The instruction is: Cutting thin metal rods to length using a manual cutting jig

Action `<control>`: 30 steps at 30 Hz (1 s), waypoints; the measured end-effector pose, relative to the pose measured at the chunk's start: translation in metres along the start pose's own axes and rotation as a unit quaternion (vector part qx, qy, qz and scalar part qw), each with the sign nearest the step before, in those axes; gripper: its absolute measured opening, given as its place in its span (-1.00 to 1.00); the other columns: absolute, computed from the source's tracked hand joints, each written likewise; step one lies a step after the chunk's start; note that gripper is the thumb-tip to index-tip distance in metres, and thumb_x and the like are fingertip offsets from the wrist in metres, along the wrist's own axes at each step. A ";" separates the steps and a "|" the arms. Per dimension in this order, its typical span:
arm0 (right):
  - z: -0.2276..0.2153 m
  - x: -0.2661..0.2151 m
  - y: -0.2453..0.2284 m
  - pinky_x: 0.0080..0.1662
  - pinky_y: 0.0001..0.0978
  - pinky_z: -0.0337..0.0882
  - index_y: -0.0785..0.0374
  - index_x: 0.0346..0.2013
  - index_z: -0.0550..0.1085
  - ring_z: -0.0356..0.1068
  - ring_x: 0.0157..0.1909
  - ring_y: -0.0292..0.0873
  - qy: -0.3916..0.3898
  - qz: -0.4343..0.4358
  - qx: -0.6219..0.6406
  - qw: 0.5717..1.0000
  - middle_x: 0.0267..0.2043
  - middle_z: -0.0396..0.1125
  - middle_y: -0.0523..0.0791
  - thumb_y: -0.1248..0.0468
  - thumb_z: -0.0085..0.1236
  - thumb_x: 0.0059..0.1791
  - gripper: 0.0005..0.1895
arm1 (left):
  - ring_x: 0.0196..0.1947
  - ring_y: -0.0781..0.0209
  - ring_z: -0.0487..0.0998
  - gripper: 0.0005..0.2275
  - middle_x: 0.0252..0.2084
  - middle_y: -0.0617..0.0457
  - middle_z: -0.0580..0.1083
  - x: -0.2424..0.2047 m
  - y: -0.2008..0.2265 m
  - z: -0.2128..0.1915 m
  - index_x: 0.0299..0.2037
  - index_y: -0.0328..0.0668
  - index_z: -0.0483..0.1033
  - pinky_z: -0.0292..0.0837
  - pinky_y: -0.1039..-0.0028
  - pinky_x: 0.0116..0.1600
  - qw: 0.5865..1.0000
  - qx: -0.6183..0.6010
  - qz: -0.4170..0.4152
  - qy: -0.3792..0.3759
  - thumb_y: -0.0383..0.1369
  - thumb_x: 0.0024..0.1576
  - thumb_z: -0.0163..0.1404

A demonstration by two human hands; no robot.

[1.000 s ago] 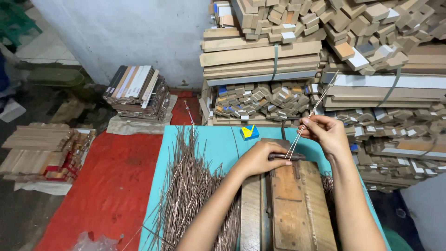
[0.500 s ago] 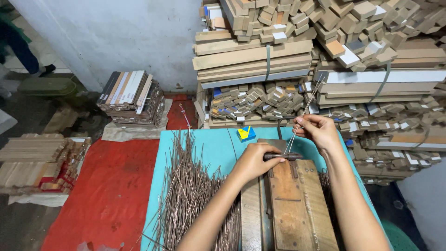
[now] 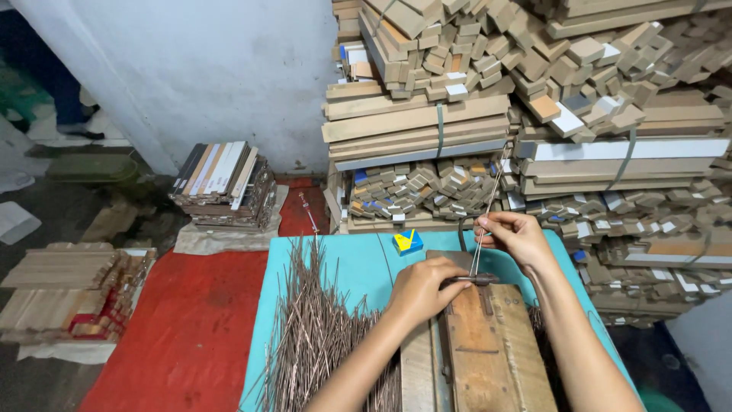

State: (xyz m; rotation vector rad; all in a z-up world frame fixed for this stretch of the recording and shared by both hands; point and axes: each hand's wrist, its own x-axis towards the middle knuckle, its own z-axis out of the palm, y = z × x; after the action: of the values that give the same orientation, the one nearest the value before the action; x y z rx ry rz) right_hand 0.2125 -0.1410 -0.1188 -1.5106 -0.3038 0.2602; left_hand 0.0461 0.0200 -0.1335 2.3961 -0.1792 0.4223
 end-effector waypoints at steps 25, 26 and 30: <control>0.006 0.017 0.005 -0.25 -0.17 0.63 0.45 -0.10 0.55 0.57 -0.39 -0.02 -0.027 0.009 0.015 0.999 -0.35 0.49 0.08 0.33 0.32 -0.02 -0.73 | -0.14 0.13 0.63 -0.88 -0.23 0.26 0.56 -0.006 0.010 -0.011 -0.15 0.23 0.62 0.55 0.33 -0.05 0.994 -0.009 0.048 0.102 -0.18 0.13 0.16; 0.007 0.016 0.005 -0.26 -0.17 0.64 0.44 -0.10 0.55 0.56 -0.39 -0.02 -0.029 0.011 0.020 0.999 -0.35 0.48 0.06 0.32 0.34 -0.04 -0.71 | -0.15 0.10 0.64 -0.87 -0.23 0.22 0.57 -0.008 0.011 -0.014 -0.16 0.19 0.63 0.55 0.31 -0.06 0.994 -0.021 0.044 0.093 -0.18 0.12 0.17; 0.017 0.010 -0.020 -0.28 -0.23 0.65 0.44 -0.07 0.54 0.57 -0.40 -0.02 -0.045 0.001 0.036 0.998 -0.36 0.49 0.06 0.35 0.31 -0.02 -0.73 | -0.10 0.08 0.64 -0.86 -0.20 0.23 0.59 -0.010 0.013 -0.025 -0.15 0.20 0.65 0.56 0.30 -0.03 0.997 -0.035 0.025 0.064 -0.20 0.10 0.18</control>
State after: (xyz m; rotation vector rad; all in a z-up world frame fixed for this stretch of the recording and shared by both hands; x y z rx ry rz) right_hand 0.2154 -0.1230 -0.0981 -1.4297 -0.3604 0.3377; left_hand 0.0277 0.0270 -0.1109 2.2922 -0.1942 0.5815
